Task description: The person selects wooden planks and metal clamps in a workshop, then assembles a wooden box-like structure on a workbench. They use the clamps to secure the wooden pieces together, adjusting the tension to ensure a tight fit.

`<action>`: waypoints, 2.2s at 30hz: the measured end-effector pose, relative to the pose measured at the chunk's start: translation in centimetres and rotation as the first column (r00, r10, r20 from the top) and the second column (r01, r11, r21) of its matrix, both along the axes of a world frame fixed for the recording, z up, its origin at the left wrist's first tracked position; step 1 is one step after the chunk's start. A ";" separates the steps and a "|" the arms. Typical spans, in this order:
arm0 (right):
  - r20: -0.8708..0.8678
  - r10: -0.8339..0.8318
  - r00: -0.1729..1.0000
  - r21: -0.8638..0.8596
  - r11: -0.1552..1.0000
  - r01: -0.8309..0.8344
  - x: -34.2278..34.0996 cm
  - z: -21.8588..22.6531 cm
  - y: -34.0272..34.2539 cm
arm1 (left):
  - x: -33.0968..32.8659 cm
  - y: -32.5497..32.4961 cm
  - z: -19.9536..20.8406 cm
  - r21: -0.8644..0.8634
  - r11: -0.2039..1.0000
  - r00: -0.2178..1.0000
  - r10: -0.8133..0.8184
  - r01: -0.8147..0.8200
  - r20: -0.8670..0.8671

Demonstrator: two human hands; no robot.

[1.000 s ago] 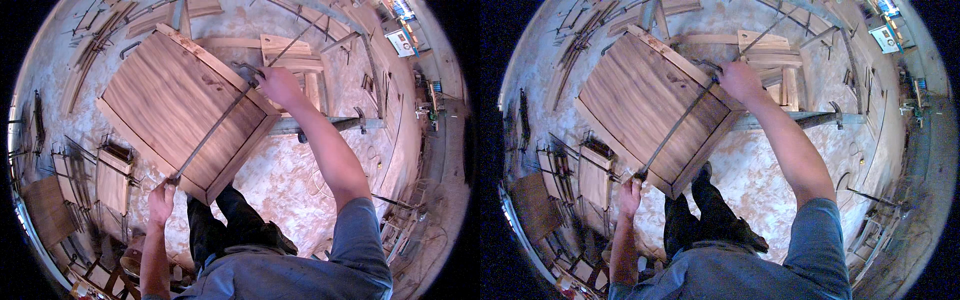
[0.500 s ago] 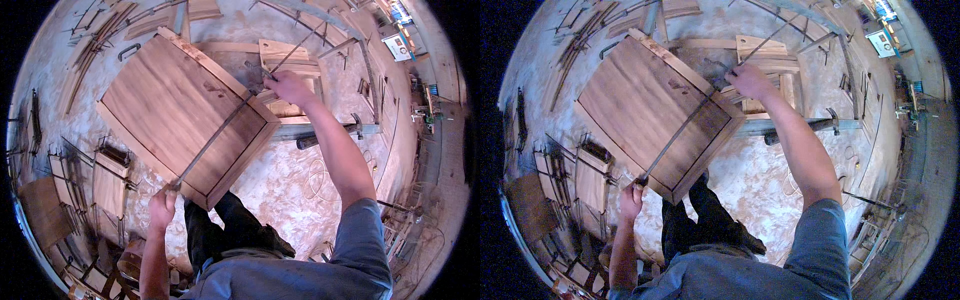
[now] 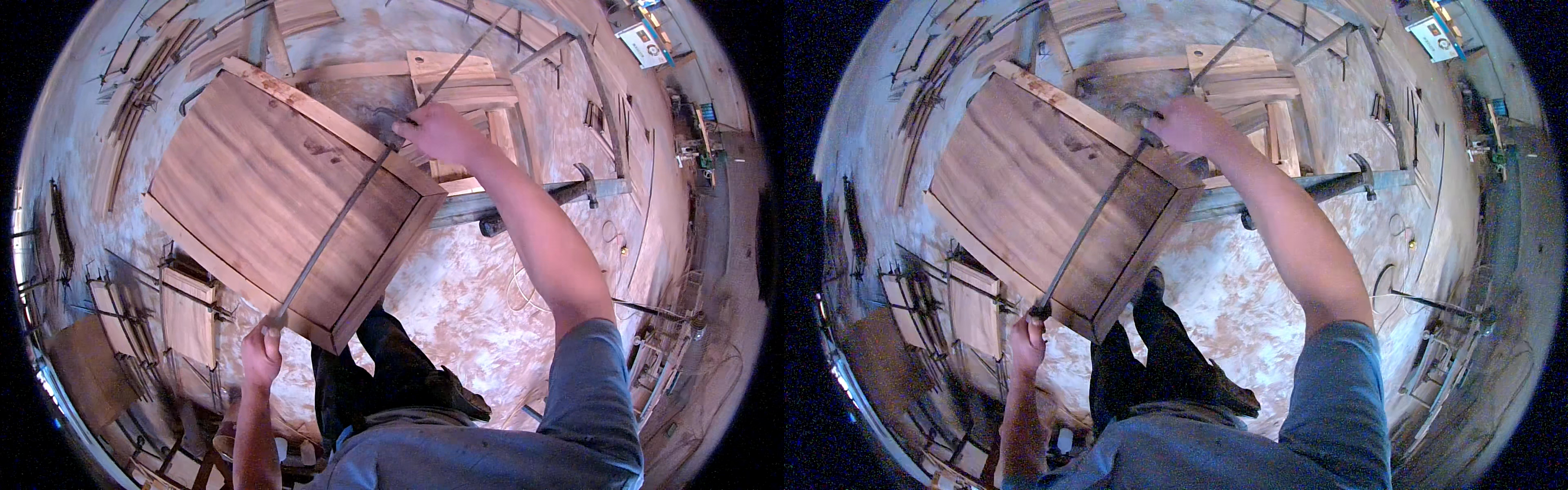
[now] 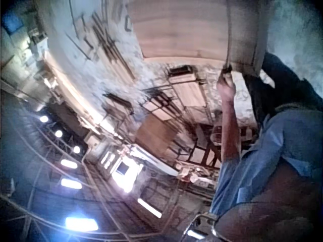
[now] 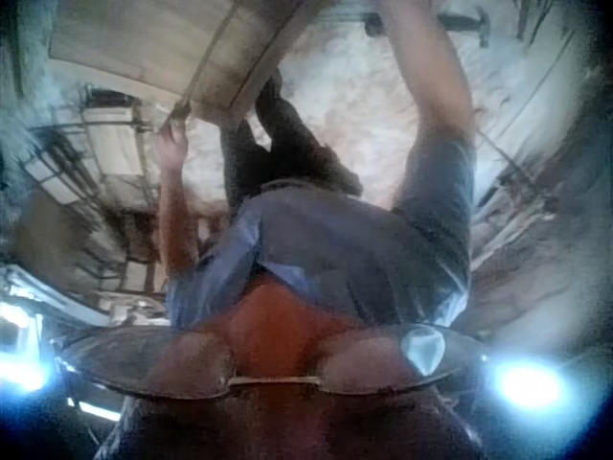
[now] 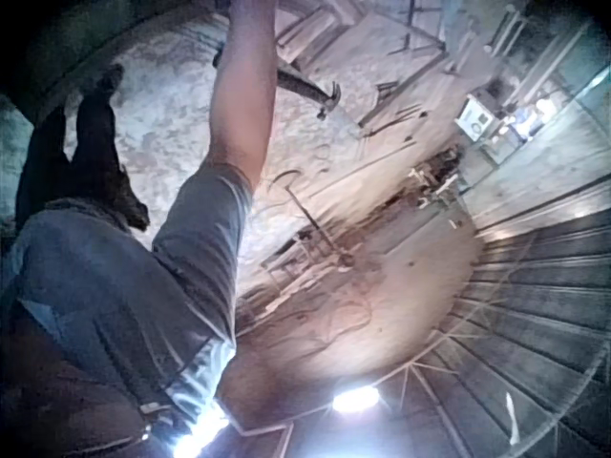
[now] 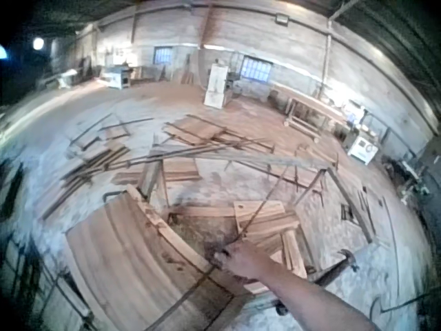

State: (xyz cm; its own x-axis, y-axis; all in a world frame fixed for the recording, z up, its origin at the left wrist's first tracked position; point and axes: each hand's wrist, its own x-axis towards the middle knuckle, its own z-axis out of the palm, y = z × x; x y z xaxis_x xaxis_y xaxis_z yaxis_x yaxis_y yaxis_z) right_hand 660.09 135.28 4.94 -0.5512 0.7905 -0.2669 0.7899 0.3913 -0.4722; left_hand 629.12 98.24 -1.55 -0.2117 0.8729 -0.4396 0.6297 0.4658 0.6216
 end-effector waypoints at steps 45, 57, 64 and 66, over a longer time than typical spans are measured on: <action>0.548 0.565 0.617 0.073 0.703 -0.708 -4.0 4.0 7.8 | 0.7 -0.3 -0.4 0.148 0.989 0.997 0.029 -0.018 -0.072; 0.318 0.575 0.754 -0.041 0.803 -0.595 1.9 3.6 8.8 | 0.2 -2.1 -3.0 0.176 0.980 0.994 0.106 -0.098 -0.036; -0.081 0.457 0.886 0.076 0.889 -0.452 5.7 -0.4 3.6 | -0.1 -2.0 -2.5 0.128 0.989 0.997 0.076 -0.073 -0.021; -0.014 0.485 0.874 0.078 0.872 -0.483 5.9 -0.5 3.5 | -0.6 -2.7 -3.3 0.117 0.989 0.996 0.085 -0.085 0.006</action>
State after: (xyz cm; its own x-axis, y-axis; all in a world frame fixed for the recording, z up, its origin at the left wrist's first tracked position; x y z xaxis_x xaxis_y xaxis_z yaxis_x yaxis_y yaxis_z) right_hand 665.97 138.80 4.43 -0.8767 0.4388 -0.1973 0.4785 0.7533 -0.4511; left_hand 628.57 95.52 -4.84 -0.2866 0.8974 -0.3355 0.5901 0.4413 0.6761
